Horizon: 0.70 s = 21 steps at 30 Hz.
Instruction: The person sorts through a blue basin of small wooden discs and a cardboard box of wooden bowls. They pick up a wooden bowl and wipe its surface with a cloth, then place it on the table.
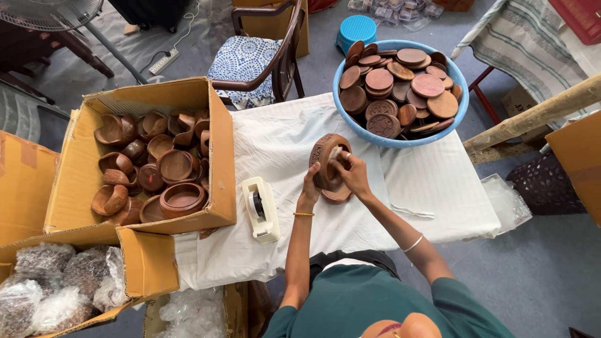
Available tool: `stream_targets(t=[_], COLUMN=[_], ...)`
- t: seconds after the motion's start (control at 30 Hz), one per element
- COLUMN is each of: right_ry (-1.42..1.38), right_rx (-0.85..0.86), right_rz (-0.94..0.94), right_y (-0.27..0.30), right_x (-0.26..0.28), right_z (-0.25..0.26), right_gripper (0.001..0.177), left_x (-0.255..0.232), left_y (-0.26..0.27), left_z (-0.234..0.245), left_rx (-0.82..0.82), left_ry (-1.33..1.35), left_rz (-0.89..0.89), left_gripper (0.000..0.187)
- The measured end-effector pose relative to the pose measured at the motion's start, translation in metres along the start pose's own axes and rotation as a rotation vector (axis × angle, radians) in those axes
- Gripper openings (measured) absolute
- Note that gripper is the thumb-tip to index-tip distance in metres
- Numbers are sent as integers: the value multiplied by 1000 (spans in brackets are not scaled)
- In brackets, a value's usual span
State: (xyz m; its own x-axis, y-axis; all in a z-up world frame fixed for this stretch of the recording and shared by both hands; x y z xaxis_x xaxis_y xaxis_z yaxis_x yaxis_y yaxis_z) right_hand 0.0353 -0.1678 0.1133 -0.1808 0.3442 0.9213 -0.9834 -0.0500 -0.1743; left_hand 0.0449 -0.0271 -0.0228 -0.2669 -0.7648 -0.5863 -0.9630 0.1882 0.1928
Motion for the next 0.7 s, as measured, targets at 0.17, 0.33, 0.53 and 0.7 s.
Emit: stream_targets(t=[0.17, 0.33, 0.53, 0.7], right_ry=[260, 395, 782, 824], right_rx=[355, 134, -381, -135], right_rz=[370, 463, 565, 256], right_y=[-7, -2, 2, 2], right_x=[-6, 12, 10, -5], right_z=[-9, -10, -5, 2], right_gripper=[20, 25, 23, 23], left_x=[-26, 2, -5, -4], left_y=[19, -2, 7, 1], left_z=[-28, 14, -12, 9], left_rx=[-21, 1, -14, 1], left_ry=[237, 199, 133, 100], left_rz=[-19, -22, 66, 31], left_gripper=[72, 72, 79, 80])
Point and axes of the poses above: each hand's wrist, its own y-axis away from the middle knuckle, its own z-axis out of the back of the hand, x = y × z, the point moved 5 cm from there along -y, towards the middle knuckle, and after that the axes turned 10 degrees about y, right-handed, at the moved point
